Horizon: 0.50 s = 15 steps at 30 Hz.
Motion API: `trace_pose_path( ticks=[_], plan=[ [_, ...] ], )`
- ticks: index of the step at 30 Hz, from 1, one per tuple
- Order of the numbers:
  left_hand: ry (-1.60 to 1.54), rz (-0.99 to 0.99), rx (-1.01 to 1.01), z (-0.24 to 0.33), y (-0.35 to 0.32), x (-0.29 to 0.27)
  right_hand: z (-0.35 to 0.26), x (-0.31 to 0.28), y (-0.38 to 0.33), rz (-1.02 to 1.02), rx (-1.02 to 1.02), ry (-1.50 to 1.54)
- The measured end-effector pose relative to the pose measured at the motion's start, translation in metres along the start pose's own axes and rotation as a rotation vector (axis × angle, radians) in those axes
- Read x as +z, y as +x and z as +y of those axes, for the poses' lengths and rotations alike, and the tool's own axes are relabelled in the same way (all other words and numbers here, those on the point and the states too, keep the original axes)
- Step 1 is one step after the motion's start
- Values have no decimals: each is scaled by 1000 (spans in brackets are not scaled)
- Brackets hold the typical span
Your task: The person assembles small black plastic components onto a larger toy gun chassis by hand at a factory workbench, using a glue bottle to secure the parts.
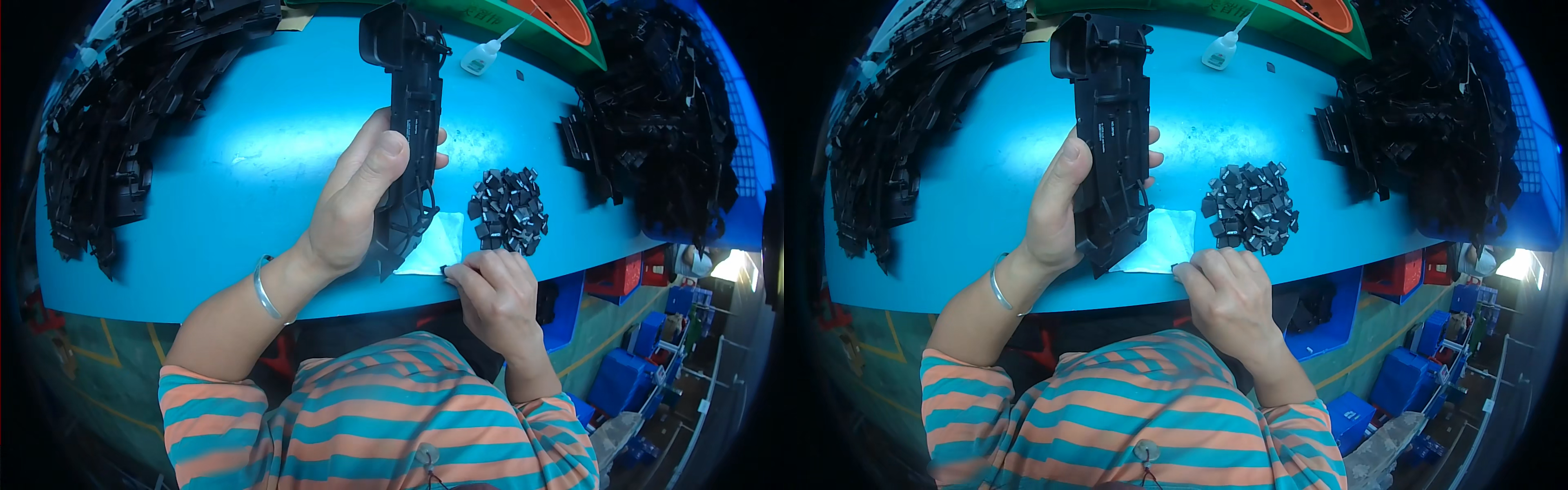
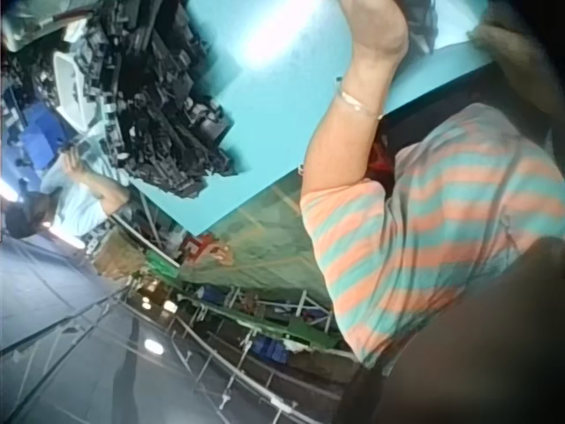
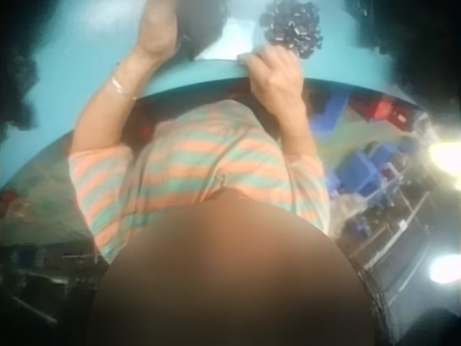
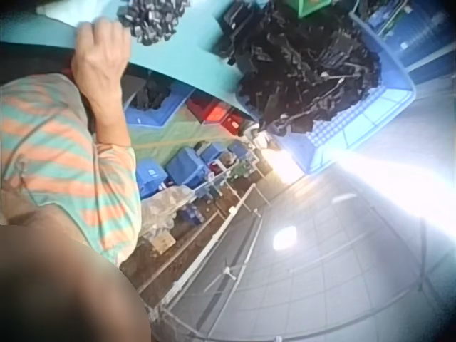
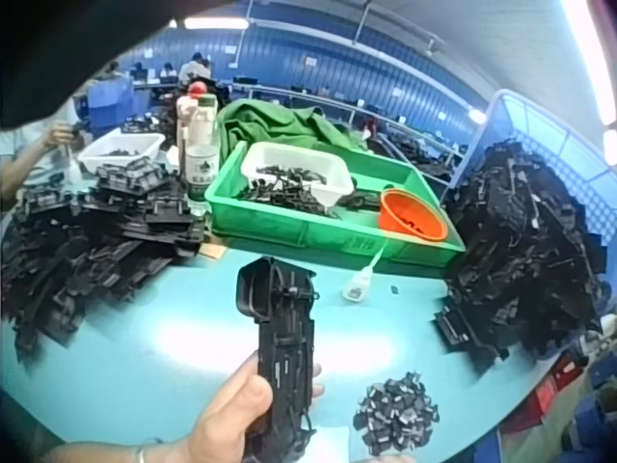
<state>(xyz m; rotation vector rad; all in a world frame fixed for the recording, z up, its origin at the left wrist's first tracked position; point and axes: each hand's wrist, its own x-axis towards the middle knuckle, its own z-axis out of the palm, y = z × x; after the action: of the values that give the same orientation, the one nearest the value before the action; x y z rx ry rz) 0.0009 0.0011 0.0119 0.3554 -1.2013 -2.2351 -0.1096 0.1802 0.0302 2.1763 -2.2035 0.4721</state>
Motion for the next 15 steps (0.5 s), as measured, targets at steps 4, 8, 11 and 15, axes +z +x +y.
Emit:
trace_pose_path(
  ticks=[4, 8, 11, 15],
  plan=[
    [-1, -2, 6, 1, 0, 1, -2, 7, 0, 50, 18, 7],
    [-11, -4, -1, 0, 0, 1, -1, 4, 2, 113, 108, 41],
    [-8, -8, -4, 0, -1, 0, -1, 9, 6, 170, 183, 148],
    [-9, -15, 5, 0, 0, 0, -4, 11, 9, 152, 160, 122]
  ],
)
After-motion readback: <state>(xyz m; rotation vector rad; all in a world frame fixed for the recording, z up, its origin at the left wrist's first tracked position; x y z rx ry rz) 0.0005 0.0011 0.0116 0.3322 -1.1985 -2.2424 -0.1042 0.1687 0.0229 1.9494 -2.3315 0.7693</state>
